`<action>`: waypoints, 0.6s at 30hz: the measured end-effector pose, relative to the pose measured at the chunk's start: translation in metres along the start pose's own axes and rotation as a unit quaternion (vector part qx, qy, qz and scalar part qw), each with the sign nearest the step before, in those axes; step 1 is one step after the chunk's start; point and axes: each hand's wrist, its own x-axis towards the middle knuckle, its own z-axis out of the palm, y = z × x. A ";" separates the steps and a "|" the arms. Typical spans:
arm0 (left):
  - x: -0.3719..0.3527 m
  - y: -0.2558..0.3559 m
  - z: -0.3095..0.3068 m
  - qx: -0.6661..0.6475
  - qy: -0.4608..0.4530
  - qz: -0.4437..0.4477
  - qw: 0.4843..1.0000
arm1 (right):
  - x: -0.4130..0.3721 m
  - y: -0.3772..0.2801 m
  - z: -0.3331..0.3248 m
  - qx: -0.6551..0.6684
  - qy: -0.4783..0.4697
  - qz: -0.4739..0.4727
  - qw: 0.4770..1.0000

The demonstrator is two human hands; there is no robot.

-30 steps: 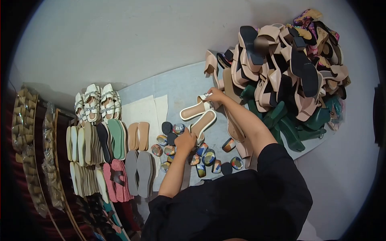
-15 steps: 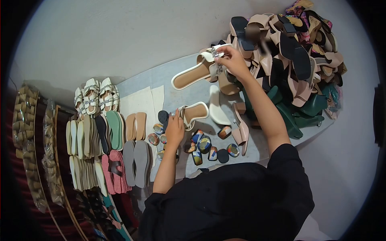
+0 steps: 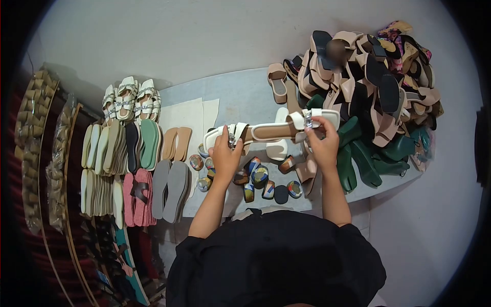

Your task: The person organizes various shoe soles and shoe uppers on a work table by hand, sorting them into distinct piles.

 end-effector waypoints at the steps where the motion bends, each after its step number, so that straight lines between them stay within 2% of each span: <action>1: -0.003 0.002 0.001 -0.012 0.008 0.001 1.000 | -0.007 0.003 0.003 -0.011 -0.006 0.008 1.000; 3: -0.006 0.006 0.003 -0.036 0.027 0.006 0.999 | -0.017 0.004 0.009 -0.072 -0.019 0.012 0.997; 7: -0.013 0.023 0.001 -0.082 0.006 0.063 0.995 | -0.039 0.018 0.040 0.142 -0.075 0.092 0.983; 10: -0.021 0.031 0.004 -0.072 0.053 0.114 0.989 | -0.049 0.006 0.056 0.190 -0.064 0.092 0.975; 13: -0.020 0.034 -0.020 -0.138 -0.041 0.066 0.987 | -0.045 0.010 0.055 0.292 -0.080 0.150 0.941; 16: -0.017 0.023 -0.040 -0.095 -0.005 0.194 0.976 | -0.042 0.018 0.055 0.352 -0.074 0.163 0.919; 17: -0.020 0.021 -0.052 -0.118 -0.047 0.180 0.975 | -0.042 0.020 0.056 0.378 -0.075 0.165 0.908; 18: -0.023 0.017 -0.057 -0.127 0.012 0.208 0.970 | -0.043 0.019 0.058 0.391 -0.072 0.162 0.903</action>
